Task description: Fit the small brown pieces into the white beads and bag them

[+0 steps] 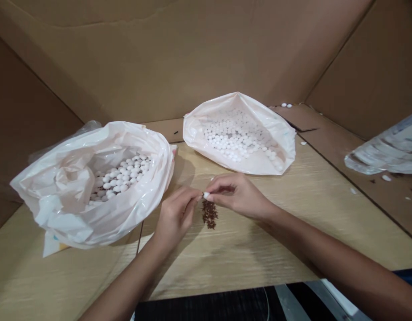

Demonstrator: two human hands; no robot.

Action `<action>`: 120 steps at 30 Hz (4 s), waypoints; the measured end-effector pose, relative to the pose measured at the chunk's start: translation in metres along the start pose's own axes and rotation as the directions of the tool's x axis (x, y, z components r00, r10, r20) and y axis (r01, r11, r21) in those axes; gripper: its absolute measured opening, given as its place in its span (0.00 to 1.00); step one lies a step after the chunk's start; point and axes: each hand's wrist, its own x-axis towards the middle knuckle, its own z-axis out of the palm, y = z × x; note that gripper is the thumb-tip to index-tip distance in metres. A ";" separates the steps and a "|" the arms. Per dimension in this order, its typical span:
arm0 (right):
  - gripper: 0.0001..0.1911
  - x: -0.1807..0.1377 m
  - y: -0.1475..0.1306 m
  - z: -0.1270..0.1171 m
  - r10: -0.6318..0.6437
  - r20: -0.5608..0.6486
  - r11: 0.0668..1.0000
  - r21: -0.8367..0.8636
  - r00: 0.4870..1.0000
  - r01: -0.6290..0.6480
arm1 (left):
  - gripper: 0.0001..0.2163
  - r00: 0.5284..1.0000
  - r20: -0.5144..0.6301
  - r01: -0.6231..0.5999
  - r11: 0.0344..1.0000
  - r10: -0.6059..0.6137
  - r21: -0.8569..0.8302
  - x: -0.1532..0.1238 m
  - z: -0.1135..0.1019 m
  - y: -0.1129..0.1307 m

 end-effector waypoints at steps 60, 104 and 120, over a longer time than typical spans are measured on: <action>0.09 0.016 0.021 -0.052 -0.185 0.025 0.697 -0.702 0.982 0.149 | 0.04 0.987 -0.080 0.140 0.990 -0.140 -0.006 -0.003 0.006 -0.009; 0.07 -0.005 0.002 0.009 -0.234 -0.187 0.920 -0.360 0.954 0.155 | 0.09 0.920 -0.094 0.340 0.896 -0.379 -0.286 -0.004 0.009 0.000; 0.11 -0.006 0.005 0.024 0.253 -0.129 0.893 0.413 0.959 -0.180 | 0.04 0.974 -0.177 0.132 0.989 -0.142 -0.070 -0.011 0.012 -0.001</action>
